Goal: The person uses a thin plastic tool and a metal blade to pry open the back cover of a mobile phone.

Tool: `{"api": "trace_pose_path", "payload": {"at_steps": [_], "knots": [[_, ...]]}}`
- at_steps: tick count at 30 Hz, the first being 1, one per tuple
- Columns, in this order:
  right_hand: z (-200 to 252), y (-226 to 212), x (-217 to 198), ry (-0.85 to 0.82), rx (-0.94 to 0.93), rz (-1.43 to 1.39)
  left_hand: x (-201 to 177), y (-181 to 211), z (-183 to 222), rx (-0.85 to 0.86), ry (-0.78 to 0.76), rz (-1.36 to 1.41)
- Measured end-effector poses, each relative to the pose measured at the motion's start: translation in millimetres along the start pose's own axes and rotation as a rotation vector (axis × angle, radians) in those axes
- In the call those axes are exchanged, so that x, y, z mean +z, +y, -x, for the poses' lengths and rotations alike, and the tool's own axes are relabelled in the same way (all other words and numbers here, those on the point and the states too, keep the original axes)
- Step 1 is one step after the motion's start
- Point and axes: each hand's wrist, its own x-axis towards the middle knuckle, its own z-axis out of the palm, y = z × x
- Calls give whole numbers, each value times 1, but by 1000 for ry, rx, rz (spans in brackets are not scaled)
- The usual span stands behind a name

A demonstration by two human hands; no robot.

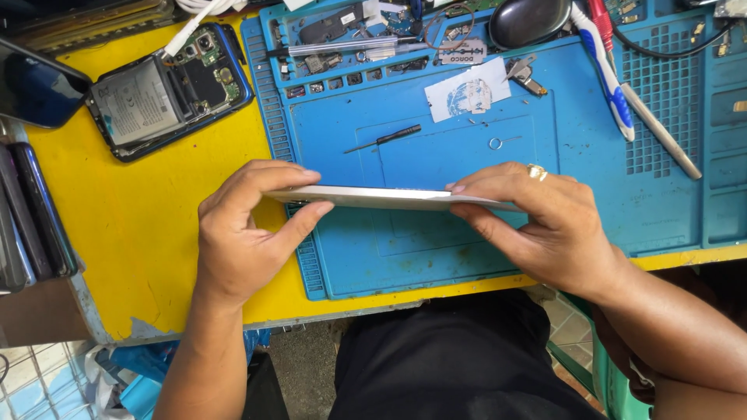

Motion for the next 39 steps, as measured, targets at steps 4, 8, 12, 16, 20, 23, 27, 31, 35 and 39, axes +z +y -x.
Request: {"api": "trace_pose_path", "payload": {"at_steps": [4,8,12,16,20,23,27,31,35,39], "knots": [[1,-2,2,16,17,16,6,17,-16,287,-50,-272],[3,-2,1,17,38,12,27,34,-23,448,-73,-383],[3,-1,0,28,3,-38,41,39,-26,506,-59,-386],[8,3,1,61,21,-17,44,40,-28,500,-62,-336],[12,5,2,71,12,-59,46,40,-26,501,-52,-356],[13,4,2,68,-17,-79,48,41,-26,502,-65,-369],[17,4,-1,38,-36,-68,53,41,-25,527,-35,-399],[16,3,-4,26,-42,-77,55,39,-24,537,-35,-394],[14,3,-10,23,-30,-73,57,39,-23,525,-26,-377],[13,6,-17,13,-17,-99,58,40,-25,510,-38,-374]]}}
